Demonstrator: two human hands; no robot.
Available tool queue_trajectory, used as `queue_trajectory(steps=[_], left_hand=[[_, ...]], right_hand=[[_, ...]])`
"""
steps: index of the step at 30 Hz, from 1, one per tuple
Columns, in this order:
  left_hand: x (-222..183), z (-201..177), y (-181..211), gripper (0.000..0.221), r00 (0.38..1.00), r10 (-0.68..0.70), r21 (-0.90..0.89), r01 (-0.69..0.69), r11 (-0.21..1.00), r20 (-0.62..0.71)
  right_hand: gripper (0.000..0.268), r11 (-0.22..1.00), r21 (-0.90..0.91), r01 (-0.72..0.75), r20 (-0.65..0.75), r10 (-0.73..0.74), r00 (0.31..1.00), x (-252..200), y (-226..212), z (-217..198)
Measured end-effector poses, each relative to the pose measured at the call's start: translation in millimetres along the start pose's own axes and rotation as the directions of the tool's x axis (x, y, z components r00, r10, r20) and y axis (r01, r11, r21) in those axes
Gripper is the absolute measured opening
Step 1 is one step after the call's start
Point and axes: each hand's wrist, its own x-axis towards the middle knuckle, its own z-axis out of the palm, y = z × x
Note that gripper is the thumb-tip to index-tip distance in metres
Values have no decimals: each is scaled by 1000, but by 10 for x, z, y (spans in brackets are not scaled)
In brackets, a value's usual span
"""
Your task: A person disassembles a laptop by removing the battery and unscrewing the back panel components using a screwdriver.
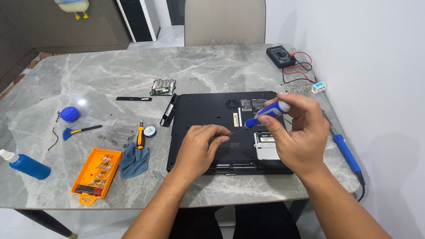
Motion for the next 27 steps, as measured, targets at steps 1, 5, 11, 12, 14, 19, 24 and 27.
queue_trajectory(steps=[1, 5, 11, 12, 14, 19, 24, 27], left_hand=[[1, 1, -6, 9, 1000, 0, 0, 0, 1000, 2], [4, -4, -1, 11, 1000, -14, -1, 14, 1000, 16], [-74, -14, 33, 21, 998, -29, -22, 31, 999, 49], [-111, -8, 40, 24, 999, -19, -22, 20, 1000, 41], [-267, 122, -47, 24, 999, 13, -1, -13, 1000, 36], [-605, 496, -84, 19, 990, 73, 144, -90, 985, 120], [-717, 575, 128, 32, 973, 14, 273, -78, 959, 231], [-727, 596, 131, 33, 974, 7, 285, -73, 956, 226]], right_hand=[[41, 1000, 0, -2, -1, 2, 1000, 3, -13, -5], [41, 1000, -2, -5, 15, 5, 1000, 2, -5, -37], [41, 1000, 1, -3, 9, 3, 1000, -26, 50, -73], [40, 1000, 10, -10, 20, 10, 1000, -42, 45, -88], [40, 1000, 4, -19, 21, 19, 1000, -84, 72, -114], [41, 999, -43, -32, 82, 35, 996, -158, 85, -157], [38, 984, -175, -21, 147, 47, 988, -246, 100, -182], [39, 982, -186, -43, 150, 72, 986, -298, 129, -226]])
